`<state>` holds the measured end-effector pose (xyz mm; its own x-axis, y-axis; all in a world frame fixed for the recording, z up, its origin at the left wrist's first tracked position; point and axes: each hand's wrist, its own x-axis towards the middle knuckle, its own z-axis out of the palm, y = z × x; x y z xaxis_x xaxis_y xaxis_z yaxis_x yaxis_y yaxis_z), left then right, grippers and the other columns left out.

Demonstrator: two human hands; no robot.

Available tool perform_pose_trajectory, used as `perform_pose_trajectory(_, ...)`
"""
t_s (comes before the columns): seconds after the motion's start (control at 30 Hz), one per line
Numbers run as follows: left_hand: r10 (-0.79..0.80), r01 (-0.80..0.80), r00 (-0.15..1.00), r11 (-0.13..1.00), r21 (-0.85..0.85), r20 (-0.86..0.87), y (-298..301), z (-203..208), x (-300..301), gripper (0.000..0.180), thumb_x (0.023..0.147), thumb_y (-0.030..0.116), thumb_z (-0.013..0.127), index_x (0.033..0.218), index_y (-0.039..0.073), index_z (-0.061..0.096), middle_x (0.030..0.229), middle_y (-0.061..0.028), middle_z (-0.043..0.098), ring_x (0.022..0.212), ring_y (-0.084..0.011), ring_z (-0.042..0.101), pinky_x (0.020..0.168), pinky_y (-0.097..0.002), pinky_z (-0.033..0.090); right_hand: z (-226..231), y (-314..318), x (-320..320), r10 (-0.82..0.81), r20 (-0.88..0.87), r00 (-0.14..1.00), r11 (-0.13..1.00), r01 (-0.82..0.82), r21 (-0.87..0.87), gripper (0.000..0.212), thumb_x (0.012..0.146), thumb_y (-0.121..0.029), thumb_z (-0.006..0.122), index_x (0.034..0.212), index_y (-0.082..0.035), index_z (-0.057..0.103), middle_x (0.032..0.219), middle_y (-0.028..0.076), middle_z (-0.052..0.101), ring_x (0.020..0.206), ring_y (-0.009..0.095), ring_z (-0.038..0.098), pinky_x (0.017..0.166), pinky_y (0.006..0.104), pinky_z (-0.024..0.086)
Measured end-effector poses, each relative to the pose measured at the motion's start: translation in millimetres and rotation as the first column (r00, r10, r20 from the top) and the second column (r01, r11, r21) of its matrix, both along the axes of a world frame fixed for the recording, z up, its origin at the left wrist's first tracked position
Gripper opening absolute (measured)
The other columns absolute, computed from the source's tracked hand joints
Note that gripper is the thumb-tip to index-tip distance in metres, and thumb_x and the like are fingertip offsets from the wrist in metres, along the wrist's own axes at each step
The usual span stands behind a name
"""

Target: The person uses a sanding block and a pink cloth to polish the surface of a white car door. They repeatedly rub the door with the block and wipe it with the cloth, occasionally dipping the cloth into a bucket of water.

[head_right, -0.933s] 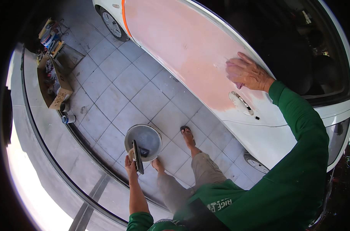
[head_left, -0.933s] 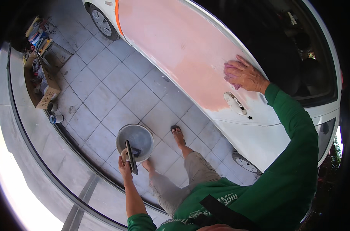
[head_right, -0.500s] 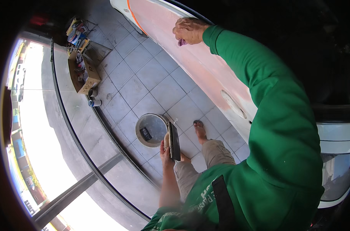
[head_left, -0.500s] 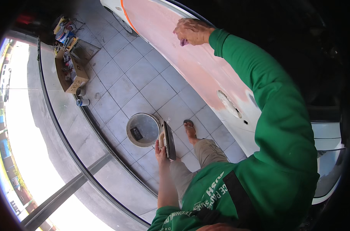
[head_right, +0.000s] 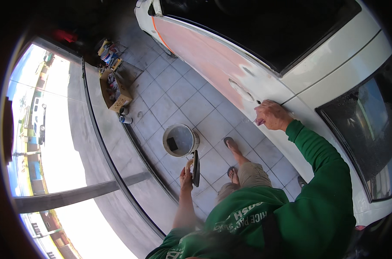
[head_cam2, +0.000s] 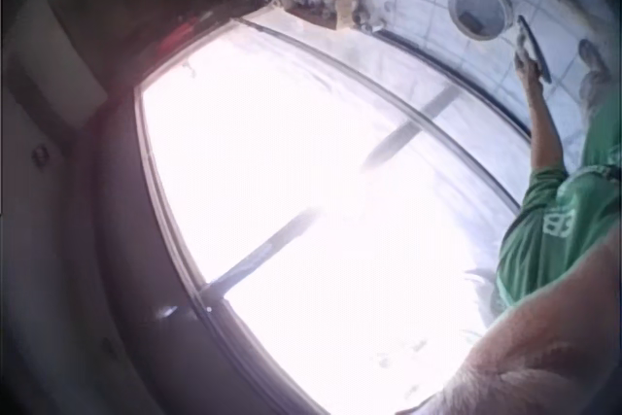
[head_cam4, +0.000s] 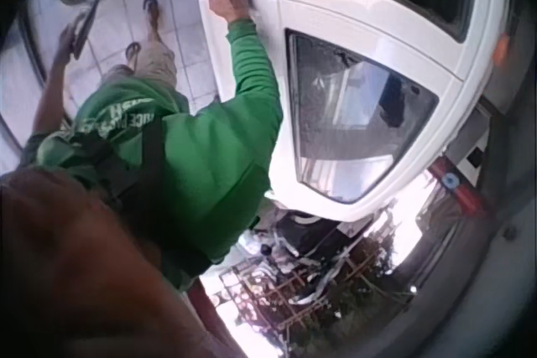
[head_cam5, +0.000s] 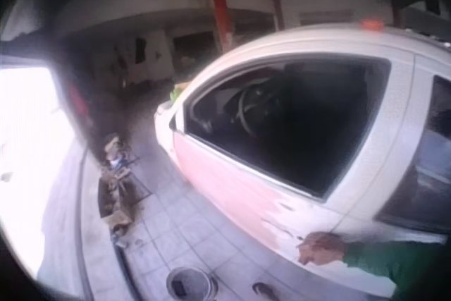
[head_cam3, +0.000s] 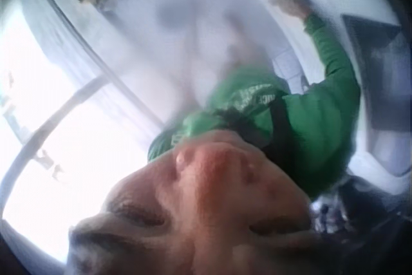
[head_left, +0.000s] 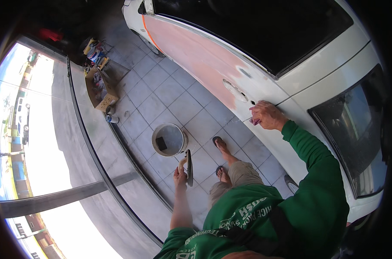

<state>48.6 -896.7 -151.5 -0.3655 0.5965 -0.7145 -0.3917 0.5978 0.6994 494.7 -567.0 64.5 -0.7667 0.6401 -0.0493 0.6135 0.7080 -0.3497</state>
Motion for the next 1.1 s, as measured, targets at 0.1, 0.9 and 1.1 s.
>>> perform_pose_trajectory(0.1,0.094,-0.098,0.995,0.989,-0.111,-0.043,-53.0,15.0,13.7,0.039,0.104,0.036,0.069,0.127,0.004,0.070,0.073,0.0037,0.057,0.059,-0.0070,0.052,0.050,-0.0285,0.040,-39.8,-94.4,26.0,-0.321,-0.064,0.945,0.916,0.292,-0.276,0.029,0.077,-0.007,0.072,0.104,-0.011,0.082,0.119,0.015,0.077,0.116,0.033,0.070,0.103,0.0408,0.055)
perform_pose_trajectory(0.9,-0.359,0.386,0.909,0.917,-0.103,0.210,-92.4,95.3,509.1,0.025,0.103,0.030,0.060,0.108,0.006,0.065,0.091,-0.0068,0.063,0.075,-0.0189,0.063,0.065,-0.0352,0.053,-93.0,-418.5,287.6,-0.786,0.117,0.607,-0.215,-0.091,-0.972,0.052,0.098,-0.033,0.081,0.133,0.004,0.071,0.100,0.006,0.077,0.081,0.010,0.070,0.068,0.0278,0.056)
perform_pose_trajectory(1.1,-0.547,0.564,0.824,0.819,-0.108,0.150,-115.2,94.4,559.2,0.030,0.102,0.034,0.062,0.111,0.006,0.066,0.094,-0.0086,0.064,0.078,-0.0209,0.065,0.069,-0.0387,0.055,-91.5,-451.4,347.1,-0.852,0.019,0.523,-0.080,-0.094,-0.992,0.044,0.097,-0.029,0.083,0.125,0.003,0.072,0.096,0.007,0.075,0.077,0.011,0.069,0.066,0.0273,0.056)
